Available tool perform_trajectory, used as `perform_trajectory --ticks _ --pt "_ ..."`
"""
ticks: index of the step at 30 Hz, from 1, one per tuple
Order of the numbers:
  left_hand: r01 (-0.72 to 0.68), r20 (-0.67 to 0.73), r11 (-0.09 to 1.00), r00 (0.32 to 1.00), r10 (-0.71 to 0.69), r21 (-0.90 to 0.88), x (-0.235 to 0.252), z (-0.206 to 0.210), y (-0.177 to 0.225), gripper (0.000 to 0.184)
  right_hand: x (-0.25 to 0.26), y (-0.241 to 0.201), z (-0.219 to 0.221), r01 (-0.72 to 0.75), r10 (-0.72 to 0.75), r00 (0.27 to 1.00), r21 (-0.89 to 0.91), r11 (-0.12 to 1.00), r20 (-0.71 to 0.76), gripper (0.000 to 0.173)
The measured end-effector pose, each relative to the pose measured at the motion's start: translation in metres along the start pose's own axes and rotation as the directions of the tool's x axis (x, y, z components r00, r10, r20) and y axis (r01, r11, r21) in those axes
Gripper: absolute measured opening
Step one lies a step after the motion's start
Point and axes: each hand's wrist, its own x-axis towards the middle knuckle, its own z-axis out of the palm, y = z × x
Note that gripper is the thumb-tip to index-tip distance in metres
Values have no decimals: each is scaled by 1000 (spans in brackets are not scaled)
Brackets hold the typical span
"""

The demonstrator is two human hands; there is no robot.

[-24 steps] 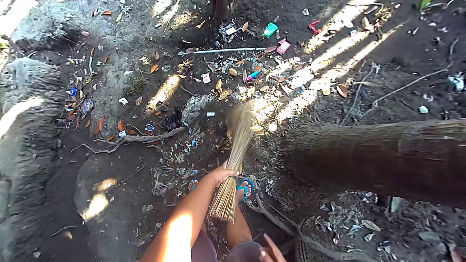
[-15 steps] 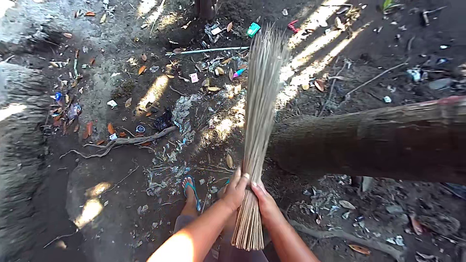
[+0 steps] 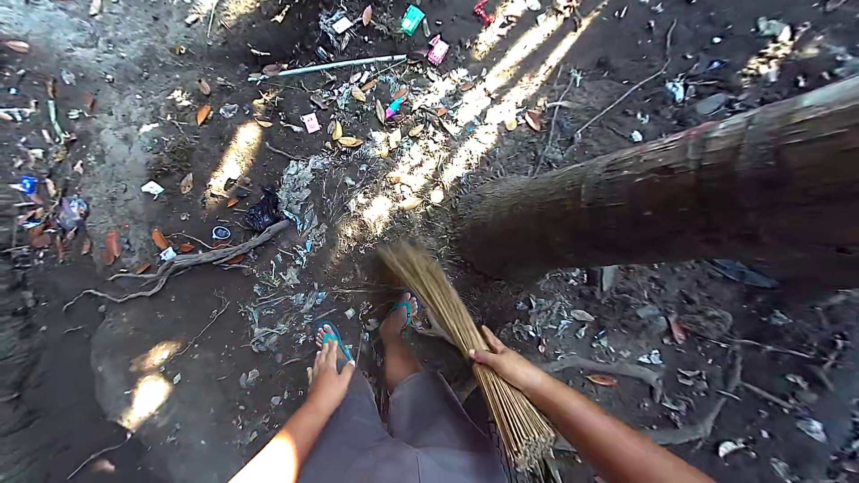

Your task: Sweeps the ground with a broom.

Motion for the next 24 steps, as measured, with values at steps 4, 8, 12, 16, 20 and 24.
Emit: perform_trajectory --ticks 4,8,12,16,20,24 --pt "121 10 992 993 -122 46 -1 -9 -8 74 -44 6 8 124 -124 992 9 992 31 95" --pt "194 84 977 976 -201 91 1 -2 -4 80 -60 5 4 -25 15 958 33 999 286 86" --pt "149 107 982 981 -161 114 2 -7 13 80 -8 -13 -12 -47 61 982 -79 996 178 83" --pt "116 111 979 985 -136 168 2 -13 23 82 10 -38 -17 139 -138 989 20 990 -55 85" --pt "88 186 956 972 -144 280 7 -10 27 89 -32 -33 -1 149 -153 988 116 982 24 87" --pt "-19 311 895 941 -135 446 16 0 39 96 -16 -73 -19 76 -74 986 -7 997 149 80"
